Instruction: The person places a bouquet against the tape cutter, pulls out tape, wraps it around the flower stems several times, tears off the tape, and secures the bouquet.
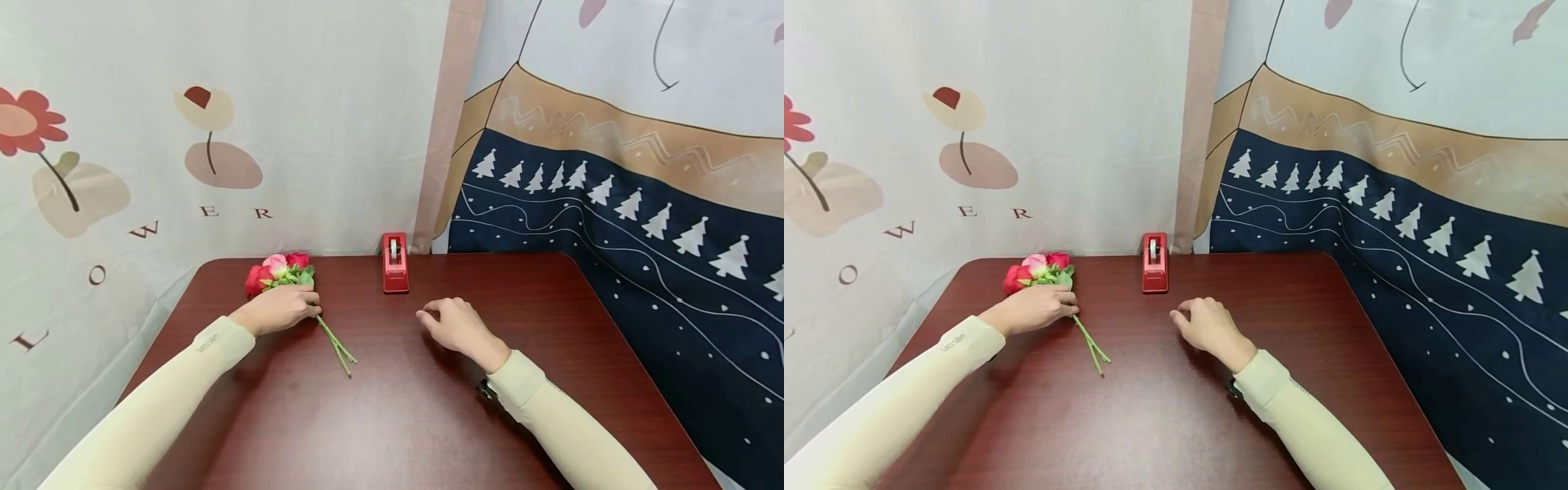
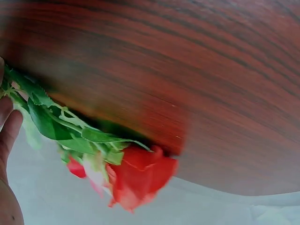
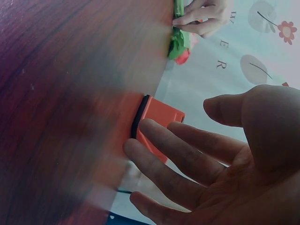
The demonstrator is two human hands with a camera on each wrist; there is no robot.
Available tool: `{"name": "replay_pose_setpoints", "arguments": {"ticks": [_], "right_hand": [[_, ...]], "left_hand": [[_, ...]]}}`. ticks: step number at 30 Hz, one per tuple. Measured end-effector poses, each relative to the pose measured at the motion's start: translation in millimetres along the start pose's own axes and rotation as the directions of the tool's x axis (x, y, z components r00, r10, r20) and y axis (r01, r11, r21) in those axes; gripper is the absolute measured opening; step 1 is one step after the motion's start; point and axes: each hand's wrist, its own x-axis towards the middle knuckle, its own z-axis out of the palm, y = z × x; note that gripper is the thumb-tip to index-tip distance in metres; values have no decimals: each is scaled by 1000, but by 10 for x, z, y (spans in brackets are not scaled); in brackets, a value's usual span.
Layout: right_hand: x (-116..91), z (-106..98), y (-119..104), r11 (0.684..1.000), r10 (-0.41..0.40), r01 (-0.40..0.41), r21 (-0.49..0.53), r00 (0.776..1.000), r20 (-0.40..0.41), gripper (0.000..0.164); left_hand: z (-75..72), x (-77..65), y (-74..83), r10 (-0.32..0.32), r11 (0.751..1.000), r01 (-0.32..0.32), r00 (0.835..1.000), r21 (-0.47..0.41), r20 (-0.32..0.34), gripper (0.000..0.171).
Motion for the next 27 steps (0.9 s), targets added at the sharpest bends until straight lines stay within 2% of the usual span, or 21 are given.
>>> {"name": "replay_pose_setpoints", "arguments": {"ticks": [5, 9, 16, 21, 27], "right_hand": [[-7, -16, -10, 1000, 11, -11, 9, 1000, 6, 37], [-13, -30, -1, 1000, 9, -9, 10, 1000, 0, 37], [-1, -87, 16, 999, -9, 10, 30, 1000, -25, 38], [0, -164, 24, 998, -6, 9, 63, 999, -47, 42], [-12, -262, -9, 996, -17, 26, 90, 995, -100, 40]], "left_hand": [[-1, 90, 55, -13, 1000, 12, 999, 16, 40, 11], [5, 174, 102, -26, 998, 23, 998, 54, 63, 12], [26, 373, 181, -65, 994, 59, 996, 91, 57, 11], [-71, 641, 328, -98, 990, 93, 994, 110, 38, 8], [-133, 1113, 535, -158, 981, 151, 986, 122, 53, 10]]}}
